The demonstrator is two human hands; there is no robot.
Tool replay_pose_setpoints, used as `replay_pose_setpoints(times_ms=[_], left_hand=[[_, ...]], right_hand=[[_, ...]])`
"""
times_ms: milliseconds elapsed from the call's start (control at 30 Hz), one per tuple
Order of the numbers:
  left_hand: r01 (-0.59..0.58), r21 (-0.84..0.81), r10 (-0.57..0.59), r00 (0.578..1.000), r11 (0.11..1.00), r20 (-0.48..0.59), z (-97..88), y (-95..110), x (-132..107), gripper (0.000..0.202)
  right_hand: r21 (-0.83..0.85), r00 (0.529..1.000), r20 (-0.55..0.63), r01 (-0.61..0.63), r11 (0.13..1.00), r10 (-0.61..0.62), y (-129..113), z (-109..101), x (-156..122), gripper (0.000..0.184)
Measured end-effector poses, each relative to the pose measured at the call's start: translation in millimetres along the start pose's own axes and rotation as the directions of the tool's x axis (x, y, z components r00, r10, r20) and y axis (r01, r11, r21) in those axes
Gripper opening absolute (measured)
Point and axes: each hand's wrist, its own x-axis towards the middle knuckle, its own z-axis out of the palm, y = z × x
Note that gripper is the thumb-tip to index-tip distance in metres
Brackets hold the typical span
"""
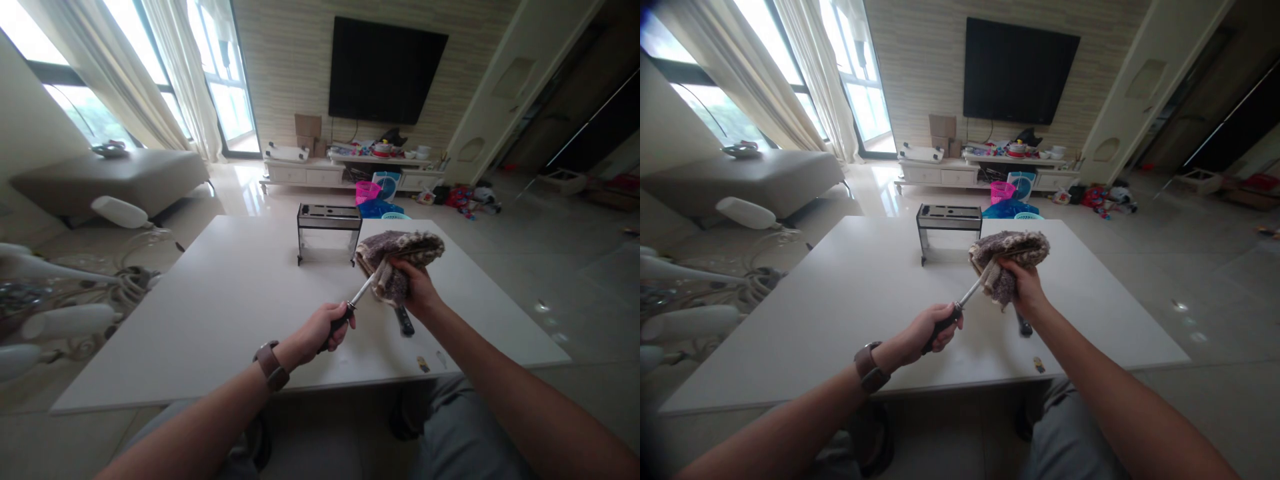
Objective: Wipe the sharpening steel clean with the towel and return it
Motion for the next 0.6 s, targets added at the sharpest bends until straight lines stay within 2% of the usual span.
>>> replay_pose_setpoints(times_ms=[100, 200, 267, 400, 600], left_hand=[[0.005, -0.073, -0.008, 0.999, 0.997, -0.041, 4.2, 0, 3, 0.037], [0.038, -0.107, -0.051, 0.990, 0.994, -0.128, 7.6, -1, 5, 0.024], [0.054, -0.108, -0.071, 0.985, 0.993, -0.159, 7.9, -2, 6, 0.020], [0.044, -0.095, -0.056, 0.990, 0.994, -0.127, 5.7, -2, 6, 0.021], [-0.014, -0.025, 0.013, 1.000, 1.000, -0.025, 4.4, 3, 4, 0.039]], right_hand=[[-0.081, 0.990, 0.116, -0.072, 0.994, 0.081, 19, 9, -22, 0.036], [-0.173, 0.975, 0.196, -0.069, 0.983, 0.103, 34, 15, -38, 0.042], [-0.215, 0.978, 0.190, -0.048, 0.975, 0.090, 40, 16, -42, 0.044], [-0.222, 0.986, 0.158, -0.020, 0.975, 0.056, 42, 16, -38, 0.043], [-0.152, 0.995, 0.100, 0.008, 0.988, 0.007, 19, 17, -21, 0.044]])
